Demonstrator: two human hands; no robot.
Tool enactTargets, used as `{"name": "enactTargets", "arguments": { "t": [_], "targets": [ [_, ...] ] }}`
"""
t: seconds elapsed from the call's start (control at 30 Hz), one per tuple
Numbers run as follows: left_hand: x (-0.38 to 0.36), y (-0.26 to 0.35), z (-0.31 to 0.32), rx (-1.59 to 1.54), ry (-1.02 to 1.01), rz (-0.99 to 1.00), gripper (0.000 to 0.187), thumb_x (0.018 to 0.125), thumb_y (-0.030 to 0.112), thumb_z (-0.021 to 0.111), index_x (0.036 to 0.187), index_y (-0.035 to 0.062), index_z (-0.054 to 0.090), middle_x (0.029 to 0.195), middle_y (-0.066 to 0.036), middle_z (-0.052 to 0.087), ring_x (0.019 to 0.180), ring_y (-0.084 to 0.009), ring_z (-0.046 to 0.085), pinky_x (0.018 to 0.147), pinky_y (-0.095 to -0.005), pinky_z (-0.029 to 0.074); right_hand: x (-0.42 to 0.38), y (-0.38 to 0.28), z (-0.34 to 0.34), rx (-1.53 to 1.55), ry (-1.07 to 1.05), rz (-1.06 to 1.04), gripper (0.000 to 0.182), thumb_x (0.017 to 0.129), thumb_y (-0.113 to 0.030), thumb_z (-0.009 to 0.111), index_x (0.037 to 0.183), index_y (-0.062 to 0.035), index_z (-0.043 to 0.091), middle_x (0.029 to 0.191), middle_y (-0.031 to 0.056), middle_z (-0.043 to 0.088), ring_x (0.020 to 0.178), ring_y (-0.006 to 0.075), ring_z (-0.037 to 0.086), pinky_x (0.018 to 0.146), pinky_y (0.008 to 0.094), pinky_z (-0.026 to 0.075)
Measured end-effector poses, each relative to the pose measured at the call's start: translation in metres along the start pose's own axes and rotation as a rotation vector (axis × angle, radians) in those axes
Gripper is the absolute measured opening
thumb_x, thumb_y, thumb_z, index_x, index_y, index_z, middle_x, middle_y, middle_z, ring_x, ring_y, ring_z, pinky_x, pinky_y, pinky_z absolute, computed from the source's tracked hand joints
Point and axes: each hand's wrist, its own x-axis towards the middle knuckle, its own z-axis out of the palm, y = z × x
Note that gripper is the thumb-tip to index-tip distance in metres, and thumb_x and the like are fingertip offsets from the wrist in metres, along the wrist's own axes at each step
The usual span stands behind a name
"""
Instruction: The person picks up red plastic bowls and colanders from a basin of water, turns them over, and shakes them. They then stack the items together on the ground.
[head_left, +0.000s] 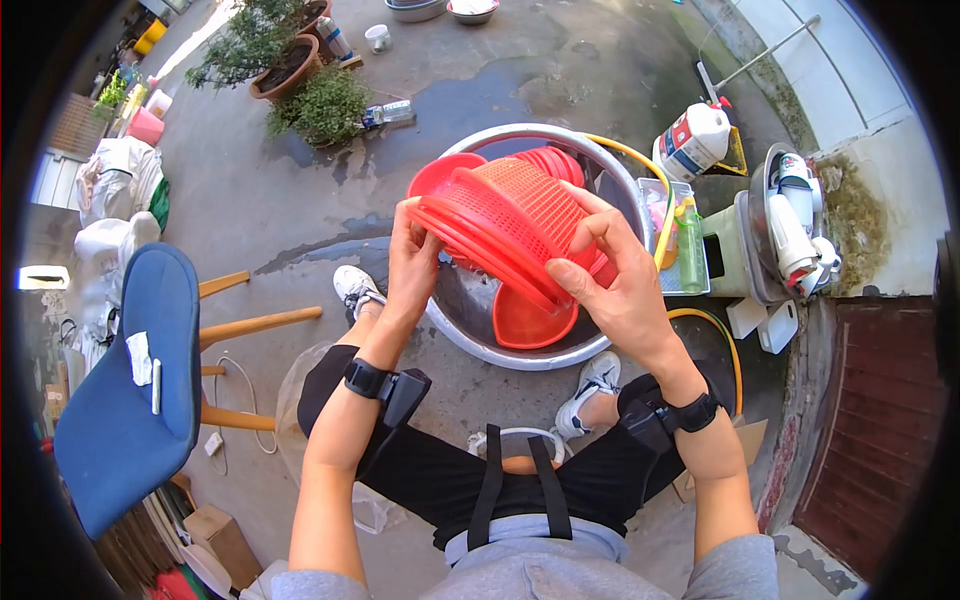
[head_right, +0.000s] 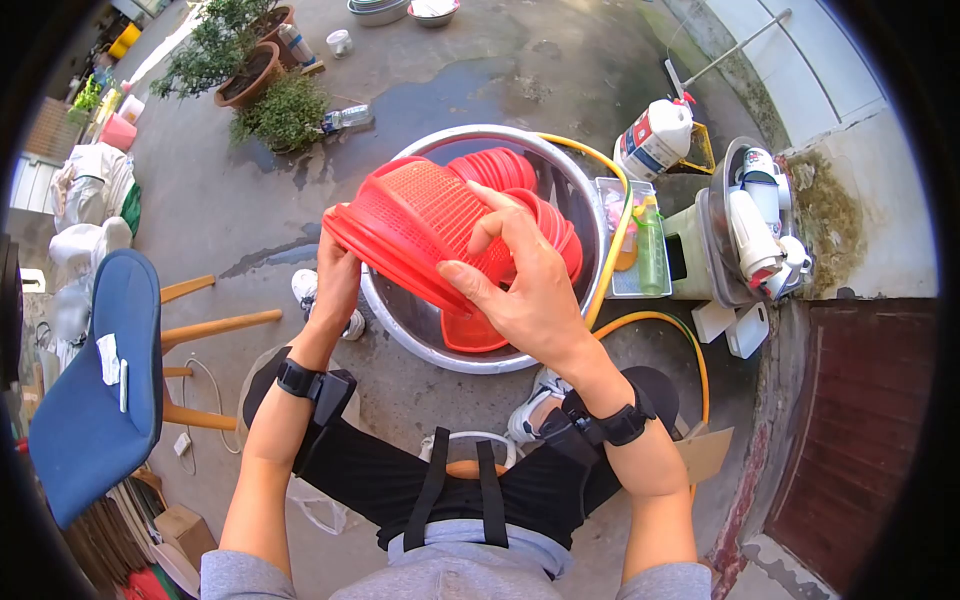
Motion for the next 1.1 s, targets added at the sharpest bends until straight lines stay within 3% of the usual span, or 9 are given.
{"name": "enactTargets", "arguments": {
  "t": [0.03, 0.1, 0.13, 0.3, 0.37, 0.67, 0.83, 0.93, 1.1],
  "targets": [
    [0.0, -0.001, -0.001, -0.02, -0.009, 0.045, 0.025, 0.095, 0.005, 0.055, 0.118, 0.0065, 0.047, 0.105, -0.002, 0.06, 0.096, -0.0097, 0.058, 0.085, -0.0254, 0.047, 0.001, 0.002, 0.003, 0.0, 0.002, 0.0, 0.029, 0.084, -0.016, 0.071, 0.099, -0.002, 0.05, 0.124, 0.0197, 0.054, 0.128, 0.0337, 0.047, 0.104, 0.0423, 0.037],
    [-0.001, 0.001, -0.003, 0.157, -0.005, 0.149, 0.027, 0.093, 0.005, 0.058, 0.118, 0.0064, 0.047, 0.105, -0.001, 0.057, 0.096, -0.0094, 0.055, 0.085, -0.0249, 0.046, 0.005, 0.005, 0.008, 0.154, 0.306, -0.084, 0.036, 0.086, -0.011, 0.067, 0.114, -0.0017, 0.046, 0.122, 0.0201, 0.055, 0.125, 0.0331, 0.05, 0.104, 0.0403, 0.04],
    [-0.002, 0.003, -0.003, 0.334, 0.003, 0.253, 0.029, 0.091, 0.005, 0.06, 0.117, 0.0063, 0.047, 0.105, -0.001, 0.054, 0.096, -0.0092, 0.053, 0.085, -0.0244, 0.044, 0.005, 0.006, 0.001, -0.071, 0.282, -0.144, 0.053, 0.086, -0.006, 0.063, 0.132, -0.0029, 0.037, 0.125, 0.021, 0.053, 0.123, 0.0338, 0.052, 0.104, 0.0379, 0.041],
    [-0.005, 0.007, -0.001, 0.276, -0.02, 0.301, 0.032, 0.087, 0.006, 0.064, 0.115, 0.0058, 0.049, 0.107, -0.001, 0.052, 0.098, -0.0098, 0.051, 0.085, -0.0249, 0.043, 0.003, 0.004, -0.01, -0.322, 0.305, -0.078, 0.068, 0.085, -0.003, 0.062, 0.143, -0.0078, 0.029, 0.13, 0.0193, 0.05, 0.121, 0.0354, 0.052, 0.102, 0.0395, 0.043],
    [-0.007, 0.008, -0.001, 0.246, -0.04, 0.15, 0.029, 0.091, 0.005, 0.06, 0.117, 0.0065, 0.047, 0.105, -0.001, 0.054, 0.097, -0.0091, 0.053, 0.084, -0.0246, 0.045, 0.004, 0.004, -0.011, -0.489, 0.294, -0.082, 0.071, 0.083, -0.002, 0.062, 0.145, -0.0096, 0.028, 0.13, 0.0182, 0.051, 0.12, 0.0357, 0.052, 0.1, 0.0402, 0.044],
    [0.0, -0.003, 0.001, -0.057, -0.212, -0.123, 0.035, 0.097, 0.011, 0.054, 0.129, 0.0061, 0.042, 0.119, -0.007, 0.061, 0.107, -0.0139, 0.059, 0.086, -0.0286, 0.05, 0.005, -0.003, -0.007, -0.61, 0.271, -0.266, 0.057, 0.077, -0.005, 0.065, 0.131, -0.0099, 0.049, 0.124, 0.0145, 0.055, 0.109, 0.0323, 0.057, 0.095, 0.0402, 0.045],
    [-0.002, -0.007, 0.002, -0.091, -0.313, -0.304, 0.04, 0.096, 0.012, 0.055, 0.133, 0.0069, 0.04, 0.126, -0.006, 0.058, 0.114, -0.015, 0.056, 0.094, -0.0314, 0.048, 0.001, -0.013, -0.007, -0.963, 0.212, -0.203, 0.047, 0.073, 0.002, 0.064, 0.118, -0.0113, 0.062, 0.095, 0.0067, 0.054, 0.086, 0.0247, 0.058, 0.084, 0.0396, 0.049],
    [-0.004, -0.003, 0.006, -0.111, -0.308, -0.324, 0.04, 0.096, 0.012, 0.056, 0.133, 0.007, 0.041, 0.125, -0.006, 0.058, 0.114, -0.0144, 0.056, 0.095, -0.0319, 0.047, 0.002, -0.012, -0.002, -0.73, 0.188, -0.165, 0.044, 0.073, 0.003, 0.062, 0.114, -0.0143, 0.065, 0.089, 0.0068, 0.05, 0.079, 0.0221, 0.058, 0.073, 0.0374, 0.051],
    [-0.002, -0.008, 0.0, -0.024, -0.272, -0.33, 0.035, 0.096, 0.011, 0.056, 0.128, 0.0063, 0.043, 0.122, -0.006, 0.059, 0.111, -0.0124, 0.057, 0.095, -0.03, 0.046, -0.003, -0.003, -0.005, -0.739, 0.101, -0.089, 0.027, 0.075, 0.003, 0.059, 0.096, -0.0117, 0.066, 0.089, 0.0087, 0.048, 0.074, 0.0241, 0.059, 0.065, 0.0356, 0.051]
  ]
}}
